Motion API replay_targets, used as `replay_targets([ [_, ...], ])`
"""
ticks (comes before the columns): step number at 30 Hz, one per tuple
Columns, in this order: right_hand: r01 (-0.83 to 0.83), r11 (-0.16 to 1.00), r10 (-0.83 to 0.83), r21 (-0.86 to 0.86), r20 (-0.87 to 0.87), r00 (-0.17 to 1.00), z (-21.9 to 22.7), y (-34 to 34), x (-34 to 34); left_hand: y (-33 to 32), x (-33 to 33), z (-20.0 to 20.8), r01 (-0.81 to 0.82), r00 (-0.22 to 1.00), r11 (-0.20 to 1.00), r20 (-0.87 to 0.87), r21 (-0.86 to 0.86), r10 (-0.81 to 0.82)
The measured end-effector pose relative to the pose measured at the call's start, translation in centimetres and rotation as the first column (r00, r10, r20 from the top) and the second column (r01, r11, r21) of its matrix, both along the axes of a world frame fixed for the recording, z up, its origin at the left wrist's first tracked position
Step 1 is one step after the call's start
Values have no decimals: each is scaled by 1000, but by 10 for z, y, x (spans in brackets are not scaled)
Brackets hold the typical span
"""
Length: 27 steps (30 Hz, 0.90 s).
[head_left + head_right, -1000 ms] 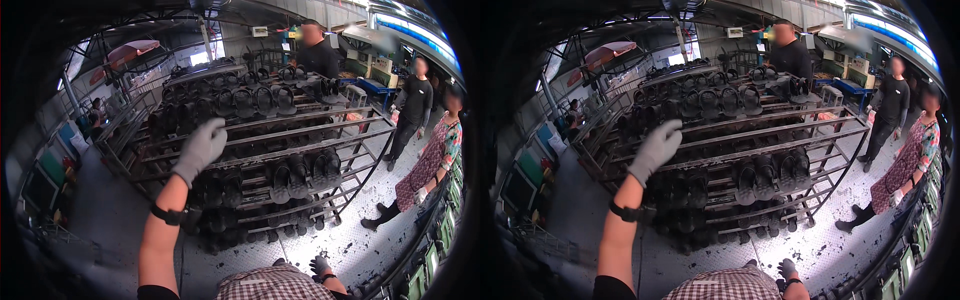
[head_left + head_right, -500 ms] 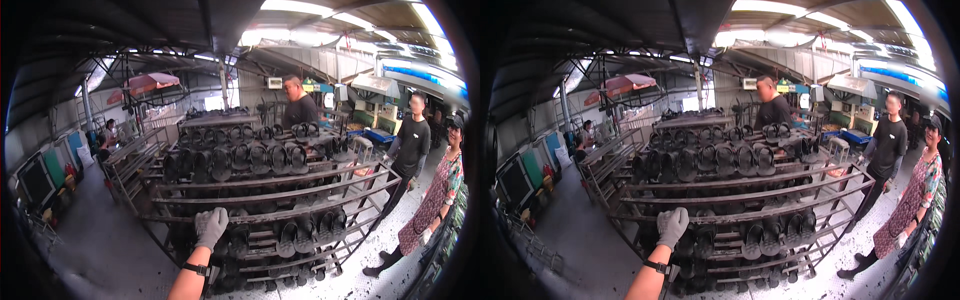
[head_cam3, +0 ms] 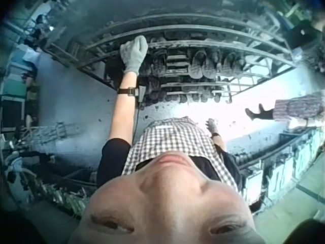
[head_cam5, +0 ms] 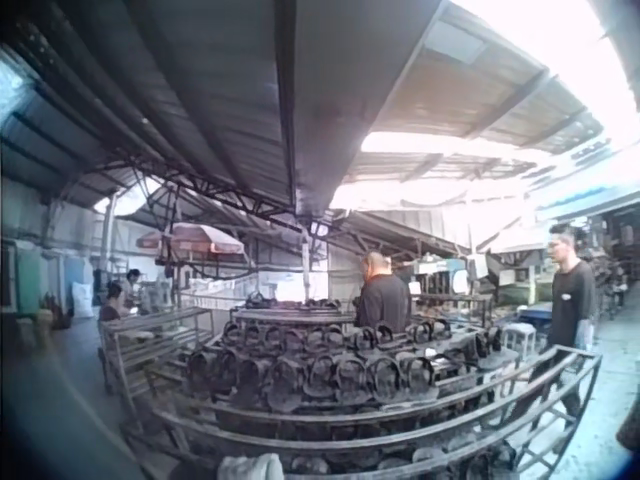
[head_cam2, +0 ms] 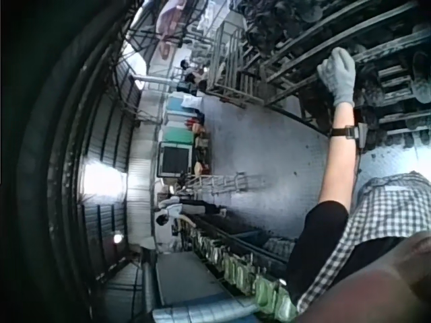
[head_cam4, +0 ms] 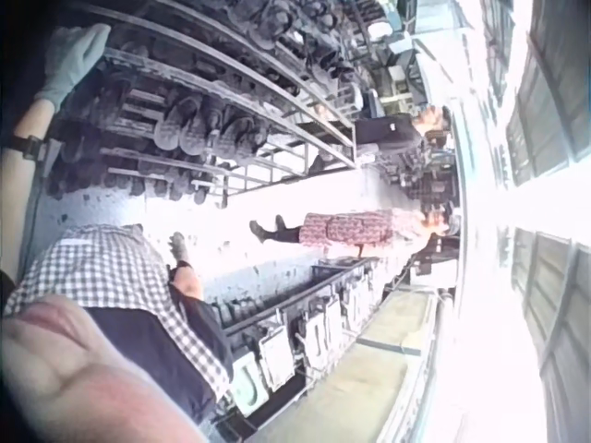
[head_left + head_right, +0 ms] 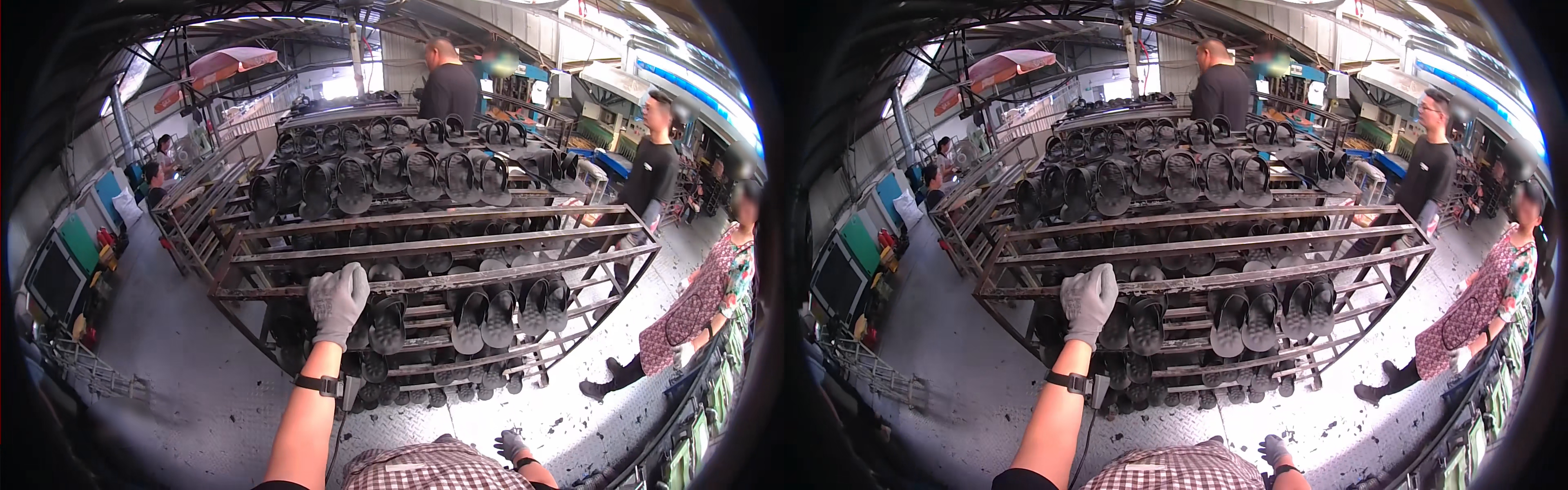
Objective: Placing shoe soles into molds on a production line.
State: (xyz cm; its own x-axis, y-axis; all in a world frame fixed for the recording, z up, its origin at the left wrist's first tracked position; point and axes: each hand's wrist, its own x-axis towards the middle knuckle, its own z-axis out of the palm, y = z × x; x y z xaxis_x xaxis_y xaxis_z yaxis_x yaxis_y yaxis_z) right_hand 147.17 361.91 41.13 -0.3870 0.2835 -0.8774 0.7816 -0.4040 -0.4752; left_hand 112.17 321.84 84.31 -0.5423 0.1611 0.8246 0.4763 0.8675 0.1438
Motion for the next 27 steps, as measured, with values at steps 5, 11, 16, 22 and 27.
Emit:
replay_targets([
  [5,-66,994,64,-84,-18,998,-21,13,46,9,9,7,31,996,999,-86,22,-29],
  [11,-332,943,332,-3,77,940,-21,-11,52,-19,20,-21,-21,985,1000,-173,-2,20],
  [16,-325,936,335,134,-55,941,-21,22,65,-14,43,-22,146,978,975,-174,165,-117],
  [22,-341,936,337,92,53,940,26,-7,-15,-105,148,-178,-39,998,736,-10,676,61],
  [27,-598,797,586,86,130,800,44,-45,-77,-156,304,-342,-757,181,645,982,103,55],
])
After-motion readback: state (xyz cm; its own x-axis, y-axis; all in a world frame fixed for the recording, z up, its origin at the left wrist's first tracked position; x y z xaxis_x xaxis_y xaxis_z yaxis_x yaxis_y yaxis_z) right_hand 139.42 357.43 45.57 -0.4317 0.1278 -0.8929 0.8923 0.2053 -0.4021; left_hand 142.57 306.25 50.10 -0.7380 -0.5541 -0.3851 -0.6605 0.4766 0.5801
